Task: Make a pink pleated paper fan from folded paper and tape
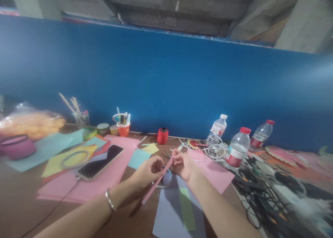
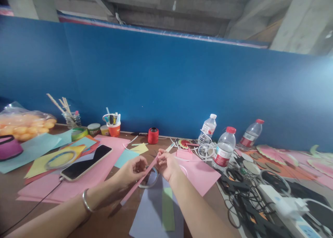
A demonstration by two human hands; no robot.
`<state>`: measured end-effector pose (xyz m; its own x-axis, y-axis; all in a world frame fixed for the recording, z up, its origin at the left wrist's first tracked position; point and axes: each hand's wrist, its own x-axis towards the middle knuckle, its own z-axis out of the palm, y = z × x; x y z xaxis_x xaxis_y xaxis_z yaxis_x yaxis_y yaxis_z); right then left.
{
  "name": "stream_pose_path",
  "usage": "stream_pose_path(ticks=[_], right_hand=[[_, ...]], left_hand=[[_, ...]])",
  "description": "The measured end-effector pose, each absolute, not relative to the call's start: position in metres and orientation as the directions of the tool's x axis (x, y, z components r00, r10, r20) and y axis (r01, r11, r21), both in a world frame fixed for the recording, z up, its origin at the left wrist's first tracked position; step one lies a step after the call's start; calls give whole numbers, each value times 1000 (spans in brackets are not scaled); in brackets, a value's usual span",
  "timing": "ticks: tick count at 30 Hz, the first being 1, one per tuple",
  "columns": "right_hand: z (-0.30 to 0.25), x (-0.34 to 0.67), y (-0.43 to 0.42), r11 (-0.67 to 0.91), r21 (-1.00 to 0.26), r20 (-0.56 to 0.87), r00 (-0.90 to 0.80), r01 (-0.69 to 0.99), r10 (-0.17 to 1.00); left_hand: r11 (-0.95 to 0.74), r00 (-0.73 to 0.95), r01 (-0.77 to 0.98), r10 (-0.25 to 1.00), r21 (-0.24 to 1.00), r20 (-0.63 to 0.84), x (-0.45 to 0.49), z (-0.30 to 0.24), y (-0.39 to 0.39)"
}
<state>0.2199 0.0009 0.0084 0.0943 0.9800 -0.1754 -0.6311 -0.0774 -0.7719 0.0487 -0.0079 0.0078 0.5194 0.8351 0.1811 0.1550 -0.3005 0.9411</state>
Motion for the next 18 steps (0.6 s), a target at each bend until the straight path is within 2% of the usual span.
stream_pose_path(ticks=[4, 10, 14, 18], right_hand=[[13, 227, 4, -94, -743, -223, 113, -663, 968], [16, 235, 9, -39, -712, -249, 201, -701, 947], [4, 230, 9, -28, -751, -231, 223, -659, 947], [-11, 224, 7, 18, -823, -149, 247, -568, 958]], left_hand=[[-320, 535, 155, 823, 934, 193, 48, 8, -8], [-220, 433, 81, 886, 972, 164, 45, 9, -1], [-173, 306, 40, 940, 984, 153, 40, -2, 12], [-177, 235, 24, 958, 984, 166, 35, -15, 25]])
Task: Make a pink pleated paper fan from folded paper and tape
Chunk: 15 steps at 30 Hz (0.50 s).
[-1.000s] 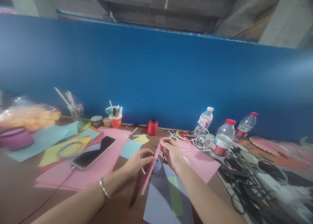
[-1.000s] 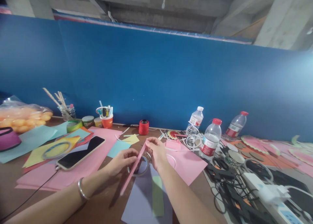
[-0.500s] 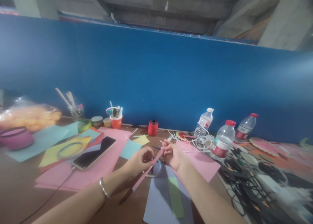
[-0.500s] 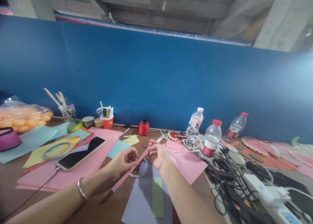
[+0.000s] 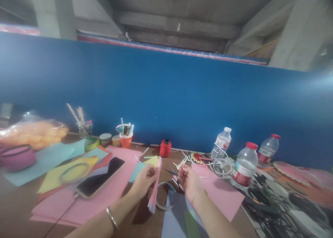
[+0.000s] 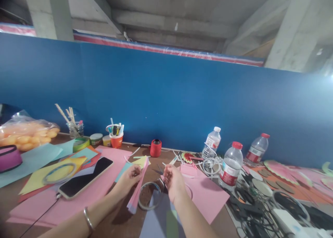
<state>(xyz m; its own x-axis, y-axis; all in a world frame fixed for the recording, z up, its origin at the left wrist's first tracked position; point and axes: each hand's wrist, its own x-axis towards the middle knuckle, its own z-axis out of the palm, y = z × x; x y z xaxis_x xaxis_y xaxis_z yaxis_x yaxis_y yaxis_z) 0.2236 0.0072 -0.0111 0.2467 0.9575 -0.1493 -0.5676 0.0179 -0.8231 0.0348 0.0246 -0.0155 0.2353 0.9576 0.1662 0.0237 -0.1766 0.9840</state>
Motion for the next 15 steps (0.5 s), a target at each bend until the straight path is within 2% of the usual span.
stream_pose_path(ticks=[5, 8, 11, 15], right_hand=[[-18, 211, -2, 84, -929, 6, 213, -360, 977], [-22, 200, -11, 207, -977, 197, 176, -42, 964], [-28, 192, -18, 328, -890, 367, 70, 318, 928], [-34, 188, -22, 424, -758, 458, -58, 497, 887]], left_hand=[[-139, 227, 13, 965, 990, 132, 36, -23, 28], [-96, 233, 0, 968, 995, 93, 38, -25, 26], [-56, 253, -11, 966, 998, 57, 40, -28, 26], [-52, 268, -23, 962, 998, 56, 39, -25, 26]])
